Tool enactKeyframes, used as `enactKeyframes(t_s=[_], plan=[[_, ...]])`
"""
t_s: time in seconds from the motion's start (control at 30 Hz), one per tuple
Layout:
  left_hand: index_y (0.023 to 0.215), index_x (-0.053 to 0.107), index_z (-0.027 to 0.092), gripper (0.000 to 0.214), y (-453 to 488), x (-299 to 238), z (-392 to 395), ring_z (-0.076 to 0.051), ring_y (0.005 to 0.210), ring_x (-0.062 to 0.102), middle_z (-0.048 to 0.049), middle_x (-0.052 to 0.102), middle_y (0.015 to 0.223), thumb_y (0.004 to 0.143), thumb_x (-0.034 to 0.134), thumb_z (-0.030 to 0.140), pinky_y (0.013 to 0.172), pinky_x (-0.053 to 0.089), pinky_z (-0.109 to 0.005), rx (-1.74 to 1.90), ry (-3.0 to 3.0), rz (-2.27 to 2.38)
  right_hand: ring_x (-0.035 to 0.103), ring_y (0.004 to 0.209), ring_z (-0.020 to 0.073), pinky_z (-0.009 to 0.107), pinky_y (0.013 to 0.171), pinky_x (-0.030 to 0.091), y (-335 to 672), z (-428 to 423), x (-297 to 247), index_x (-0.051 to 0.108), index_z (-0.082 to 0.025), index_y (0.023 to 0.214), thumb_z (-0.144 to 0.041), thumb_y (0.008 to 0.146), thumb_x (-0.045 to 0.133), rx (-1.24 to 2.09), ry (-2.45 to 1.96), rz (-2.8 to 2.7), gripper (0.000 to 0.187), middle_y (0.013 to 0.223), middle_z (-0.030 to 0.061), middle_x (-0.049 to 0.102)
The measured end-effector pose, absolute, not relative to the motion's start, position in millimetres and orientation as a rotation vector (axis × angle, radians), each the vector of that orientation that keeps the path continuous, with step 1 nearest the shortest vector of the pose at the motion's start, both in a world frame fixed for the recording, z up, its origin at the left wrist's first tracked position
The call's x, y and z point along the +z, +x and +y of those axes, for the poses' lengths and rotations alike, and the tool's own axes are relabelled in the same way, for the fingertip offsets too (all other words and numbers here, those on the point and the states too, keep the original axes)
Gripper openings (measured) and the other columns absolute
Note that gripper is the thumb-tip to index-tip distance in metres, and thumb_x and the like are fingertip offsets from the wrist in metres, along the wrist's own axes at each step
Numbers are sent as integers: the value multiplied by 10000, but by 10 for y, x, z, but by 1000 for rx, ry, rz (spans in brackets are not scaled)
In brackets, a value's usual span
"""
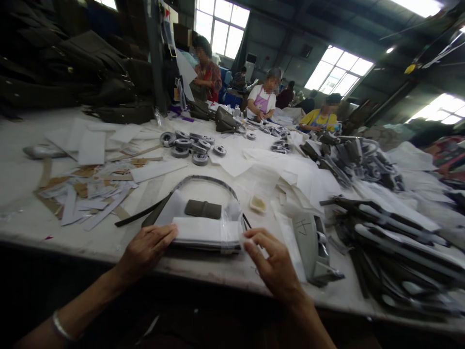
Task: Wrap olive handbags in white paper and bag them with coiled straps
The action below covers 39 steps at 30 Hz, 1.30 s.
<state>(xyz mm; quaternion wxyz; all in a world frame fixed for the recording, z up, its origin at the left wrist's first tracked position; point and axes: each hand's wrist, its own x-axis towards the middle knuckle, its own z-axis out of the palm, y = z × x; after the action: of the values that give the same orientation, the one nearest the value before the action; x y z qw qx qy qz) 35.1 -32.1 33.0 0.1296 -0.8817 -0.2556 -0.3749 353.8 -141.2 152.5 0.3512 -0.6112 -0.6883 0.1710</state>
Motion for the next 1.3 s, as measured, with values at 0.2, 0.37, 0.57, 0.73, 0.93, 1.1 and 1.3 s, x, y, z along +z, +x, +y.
enactKeyframes(t_s=[0.2,0.37,0.57,0.73,0.93,1.1,1.3], plan=[[1195,605,144,327,357,300,-335,-189,1108,633,-109,704,1157,948,413,50,932,443,-347,-1099,-2559,-752,591,723,128,223,685,444,2490,-1564,1091,652,-190,769,-326,949,533,1084,-1332,-2052,255,796,9,661],[1207,586,140,316,352,277,-354,-183,1123,628,-104,701,1168,968,389,75,927,449,-349,-1085,-2569,-772,634,859,145,223,805,478,1968,-1601,822,703,-222,979,-388,918,613,1326,-1143,-2211,198,944,14,700],[1192,584,140,283,360,267,-369,-185,1123,626,-100,704,1155,980,402,98,918,449,-356,-1106,-2562,-793,563,1202,258,367,1046,447,2016,-1373,803,604,-259,1289,-486,692,829,1135,-1113,-2247,677,1323,76,605],[1191,583,123,279,371,280,-371,-190,1135,621,-105,702,1164,979,405,84,912,445,-359,-1125,-2575,-801,675,947,209,328,836,560,2505,-1225,691,690,-231,1083,-238,918,598,624,-1315,-2151,188,1042,66,705],[1188,585,126,275,367,274,-368,-189,1128,624,-103,702,1173,974,422,72,916,438,-360,-1131,-2572,-811,659,947,234,398,891,528,3087,-1299,717,694,-233,1024,-285,874,666,-142,-1542,-1700,161,1002,72,695],[1188,587,120,287,377,251,-356,-199,1129,623,-109,699,1179,966,416,57,916,440,-369,-1129,-2565,-785,612,1096,295,519,986,463,3387,-1254,575,667,-190,1132,-507,847,651,31,-1828,-1465,426,1158,117,669],[1185,585,132,275,388,259,-360,-189,1121,625,-104,703,1163,968,426,74,908,451,-356,-1133,-2534,-808,617,1078,275,511,988,448,3179,-1195,774,707,-244,889,-347,882,662,-166,-1586,-1689,112,1031,66,709]])
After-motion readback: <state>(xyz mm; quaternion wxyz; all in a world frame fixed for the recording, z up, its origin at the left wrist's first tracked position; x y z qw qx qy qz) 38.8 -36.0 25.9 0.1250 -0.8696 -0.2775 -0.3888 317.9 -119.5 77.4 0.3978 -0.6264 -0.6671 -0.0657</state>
